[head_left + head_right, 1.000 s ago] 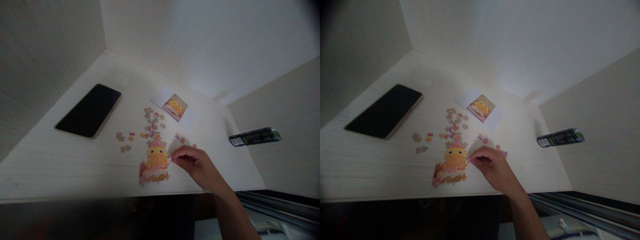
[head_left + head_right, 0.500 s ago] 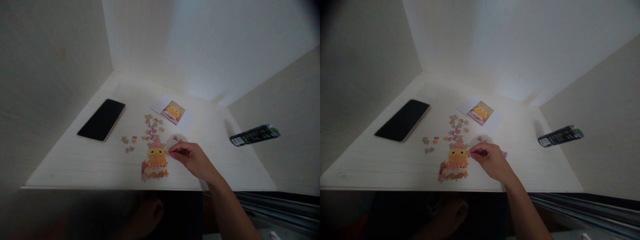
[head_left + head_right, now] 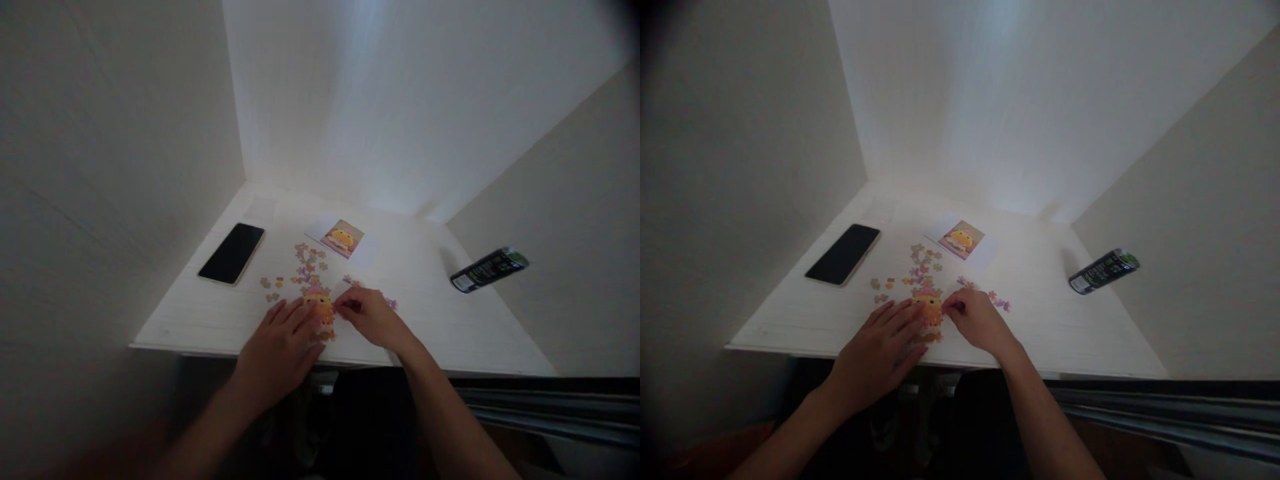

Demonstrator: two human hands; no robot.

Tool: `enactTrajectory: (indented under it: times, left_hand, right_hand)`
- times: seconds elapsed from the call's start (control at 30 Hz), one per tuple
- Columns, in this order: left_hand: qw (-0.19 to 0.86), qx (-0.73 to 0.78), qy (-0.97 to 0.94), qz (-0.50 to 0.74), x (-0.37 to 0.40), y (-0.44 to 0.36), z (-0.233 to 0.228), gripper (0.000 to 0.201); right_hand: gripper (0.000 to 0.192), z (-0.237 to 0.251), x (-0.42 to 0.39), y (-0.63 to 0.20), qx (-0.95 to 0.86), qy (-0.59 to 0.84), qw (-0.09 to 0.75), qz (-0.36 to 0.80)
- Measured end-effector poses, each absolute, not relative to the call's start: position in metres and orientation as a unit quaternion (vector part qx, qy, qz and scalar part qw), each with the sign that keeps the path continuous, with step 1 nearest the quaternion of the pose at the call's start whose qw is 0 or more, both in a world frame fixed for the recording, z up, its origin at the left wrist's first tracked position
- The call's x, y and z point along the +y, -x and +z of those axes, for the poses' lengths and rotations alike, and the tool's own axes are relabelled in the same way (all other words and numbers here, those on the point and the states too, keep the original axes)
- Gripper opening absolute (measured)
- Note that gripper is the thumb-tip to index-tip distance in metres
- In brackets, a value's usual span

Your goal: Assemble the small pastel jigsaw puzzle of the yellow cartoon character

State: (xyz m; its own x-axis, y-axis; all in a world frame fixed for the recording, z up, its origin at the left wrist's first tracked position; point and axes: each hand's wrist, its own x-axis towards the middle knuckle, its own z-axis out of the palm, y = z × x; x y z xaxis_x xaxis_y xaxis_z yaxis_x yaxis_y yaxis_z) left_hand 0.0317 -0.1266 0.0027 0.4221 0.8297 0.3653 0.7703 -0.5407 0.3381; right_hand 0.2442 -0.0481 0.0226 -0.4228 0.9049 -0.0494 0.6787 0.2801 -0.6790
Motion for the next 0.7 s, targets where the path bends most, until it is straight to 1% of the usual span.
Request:
enactTrajectory:
  times: [0.17,0.27,0.4,0.5,0.57,0.7]
  left_hand:
    - [0.035,0.479,-0.848,0.223,-0.132,-0.036,-0.001,0.032]
    - [0.023,0.482,-0.848,0.220,-0.135,-0.036,0.001,0.031]
    - [0.008,0.482,-0.848,0.221,-0.137,-0.037,0.002,0.031]
    - [-0.007,0.478,-0.844,0.244,-0.139,-0.038,0.002,0.030]
    - [-0.015,0.477,-0.841,0.254,-0.139,-0.039,0.002,0.028]
    - [-0.028,0.478,-0.840,0.255,-0.139,-0.040,0.002,0.026]
  right_hand:
    - [0.018,0.031,-0.055,-0.237,-0.816,0.495,0.169,0.247]
    - [0.020,0.029,-0.060,-0.236,-0.836,0.480,0.180,0.196]
    - [0.022,0.016,-0.068,-0.243,-0.835,0.461,0.224,0.201]
    - [0.028,0.007,-0.072,-0.247,-0.825,0.458,0.257,0.210]
    - [0.027,0.004,-0.074,-0.246,-0.824,0.452,0.275,0.204]
    - [0.029,0.004,-0.073,-0.241,-0.831,0.441,0.281,0.190]
